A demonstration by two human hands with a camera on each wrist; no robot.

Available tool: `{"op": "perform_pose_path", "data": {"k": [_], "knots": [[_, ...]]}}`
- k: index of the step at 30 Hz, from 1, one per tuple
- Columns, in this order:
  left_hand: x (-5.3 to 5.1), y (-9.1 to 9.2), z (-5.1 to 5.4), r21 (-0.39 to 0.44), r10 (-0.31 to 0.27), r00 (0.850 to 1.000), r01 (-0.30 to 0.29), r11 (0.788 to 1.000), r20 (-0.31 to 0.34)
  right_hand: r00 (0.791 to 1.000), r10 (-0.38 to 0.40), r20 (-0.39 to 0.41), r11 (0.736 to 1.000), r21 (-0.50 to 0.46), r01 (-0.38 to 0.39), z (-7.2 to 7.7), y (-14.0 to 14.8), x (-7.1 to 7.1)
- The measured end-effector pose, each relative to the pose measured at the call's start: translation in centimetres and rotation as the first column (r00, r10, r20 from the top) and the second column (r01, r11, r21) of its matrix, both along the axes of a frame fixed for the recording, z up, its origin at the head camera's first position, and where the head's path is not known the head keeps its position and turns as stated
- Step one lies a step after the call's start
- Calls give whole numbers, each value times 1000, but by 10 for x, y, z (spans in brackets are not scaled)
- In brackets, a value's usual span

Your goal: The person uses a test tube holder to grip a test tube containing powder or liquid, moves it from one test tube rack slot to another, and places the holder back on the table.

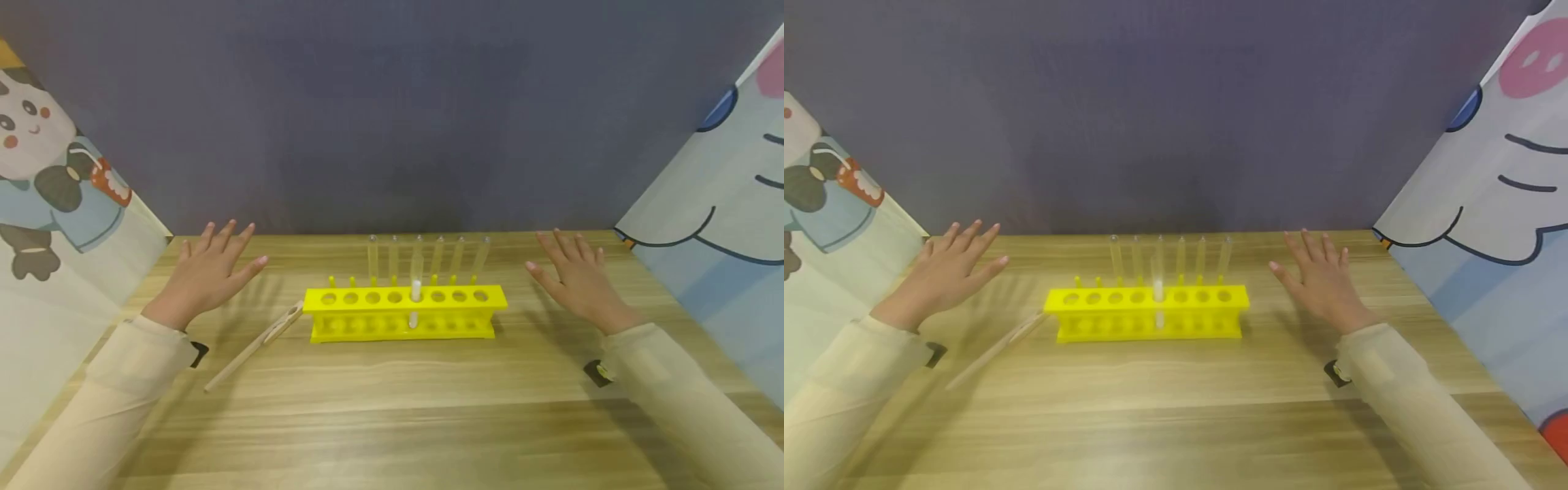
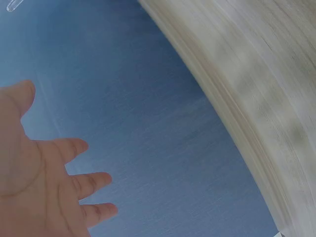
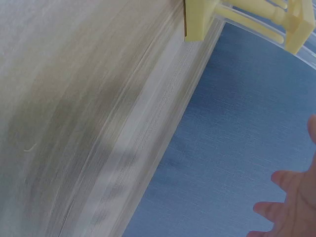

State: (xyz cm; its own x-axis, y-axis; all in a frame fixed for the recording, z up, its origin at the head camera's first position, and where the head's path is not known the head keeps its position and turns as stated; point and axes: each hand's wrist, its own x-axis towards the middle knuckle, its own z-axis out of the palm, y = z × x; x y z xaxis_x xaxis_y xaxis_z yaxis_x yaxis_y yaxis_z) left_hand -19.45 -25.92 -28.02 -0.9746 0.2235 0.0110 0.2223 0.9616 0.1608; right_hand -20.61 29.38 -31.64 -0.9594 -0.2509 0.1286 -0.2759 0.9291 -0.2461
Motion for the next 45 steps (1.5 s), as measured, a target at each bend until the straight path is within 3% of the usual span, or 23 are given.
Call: {"op": "perform_pose_path", "data": {"k": [15,23,31,38,45], "knots": [[1,1,-3,-1,-42,999,42,999,-21,998,58,-1,998,-13,-58,-3,3,3],[7,4,-6,-16,-90,993,89,996,-77,991,132,28,988,-83,-129,-9,3,5],[14,8,-12,15,-120,989,122,992,-86,960,252,119,945,-245,-218,-15,-3,10],[16,12,-15,38,-109,993,111,993,-43,929,287,236,907,-380,-183,-21,-7,16],[18,14,-22,36,-105,994,104,994,16,918,285,274,891,-430,-148,-21,-18,20]]}}
